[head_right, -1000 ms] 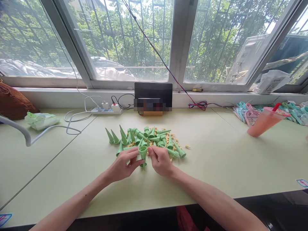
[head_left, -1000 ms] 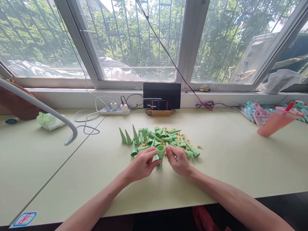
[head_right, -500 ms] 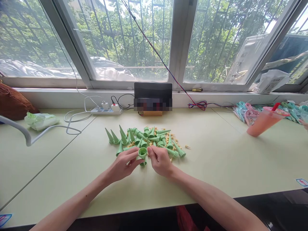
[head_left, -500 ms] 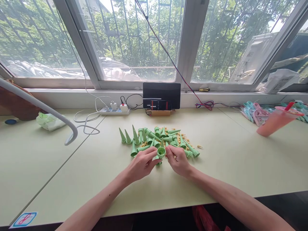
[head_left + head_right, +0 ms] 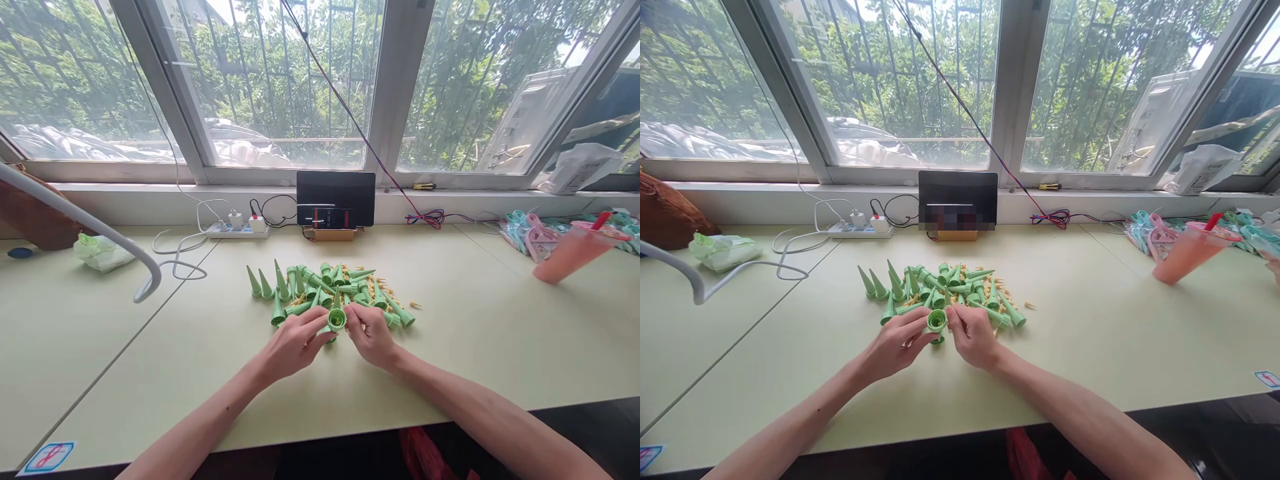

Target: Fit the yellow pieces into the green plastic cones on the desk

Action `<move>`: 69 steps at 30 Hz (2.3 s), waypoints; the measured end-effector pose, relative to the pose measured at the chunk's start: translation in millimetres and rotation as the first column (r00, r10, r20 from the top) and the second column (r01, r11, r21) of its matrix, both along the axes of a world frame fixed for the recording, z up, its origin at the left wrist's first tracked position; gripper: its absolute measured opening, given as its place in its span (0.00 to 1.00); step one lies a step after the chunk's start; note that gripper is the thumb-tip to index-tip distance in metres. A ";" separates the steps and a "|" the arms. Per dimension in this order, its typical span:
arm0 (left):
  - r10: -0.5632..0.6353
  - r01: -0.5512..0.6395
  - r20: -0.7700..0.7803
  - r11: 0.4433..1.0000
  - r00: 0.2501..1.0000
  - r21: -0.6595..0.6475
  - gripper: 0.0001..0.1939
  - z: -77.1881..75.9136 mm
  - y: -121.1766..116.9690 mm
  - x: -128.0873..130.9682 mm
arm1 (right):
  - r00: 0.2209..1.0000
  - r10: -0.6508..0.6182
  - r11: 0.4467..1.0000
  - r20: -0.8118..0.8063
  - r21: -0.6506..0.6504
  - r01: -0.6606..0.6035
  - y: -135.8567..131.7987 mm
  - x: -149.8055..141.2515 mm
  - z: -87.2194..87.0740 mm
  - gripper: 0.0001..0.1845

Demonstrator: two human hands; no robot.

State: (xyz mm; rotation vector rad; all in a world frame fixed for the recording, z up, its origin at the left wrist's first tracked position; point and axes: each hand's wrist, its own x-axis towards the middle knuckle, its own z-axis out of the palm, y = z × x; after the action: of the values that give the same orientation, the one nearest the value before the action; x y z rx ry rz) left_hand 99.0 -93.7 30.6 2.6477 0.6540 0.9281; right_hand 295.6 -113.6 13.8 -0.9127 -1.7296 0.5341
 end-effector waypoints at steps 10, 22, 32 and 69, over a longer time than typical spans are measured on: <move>-0.002 0.001 0.026 0.998 1.000 0.057 0.08 0.2 0.0 1.2 | 1.000 0.003 1.000 -0.007 0.001 -0.003 -1.0 0.2 -1.7 0.23; -0.030 0.017 0.078 0.987 0.996 0.161 0.17 -5.2 2.7 0.6 | 1.000 0.004 0.998 -0.007 0.064 -0.004 -5.0 -0.7 1.3 0.24; -0.002 -0.009 0.043 0.968 0.999 0.249 0.21 -4.8 -0.1 -0.6 | 1.000 0.024 0.995 -0.014 0.100 -0.023 -6.3 -1.2 1.8 0.24; -0.087 0.014 0.111 0.844 0.990 0.535 0.22 0.9 0.0 2.0 | 1.000 0.003 0.974 0.008 0.224 -0.005 -11.2 -3.6 4.9 0.20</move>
State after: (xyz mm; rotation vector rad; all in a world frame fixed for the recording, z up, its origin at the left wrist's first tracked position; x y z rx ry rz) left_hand 100.9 -93.6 31.5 3.0148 0.3182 1.4317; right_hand 292.0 -124.8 18.7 -0.7513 -1.7582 0.3291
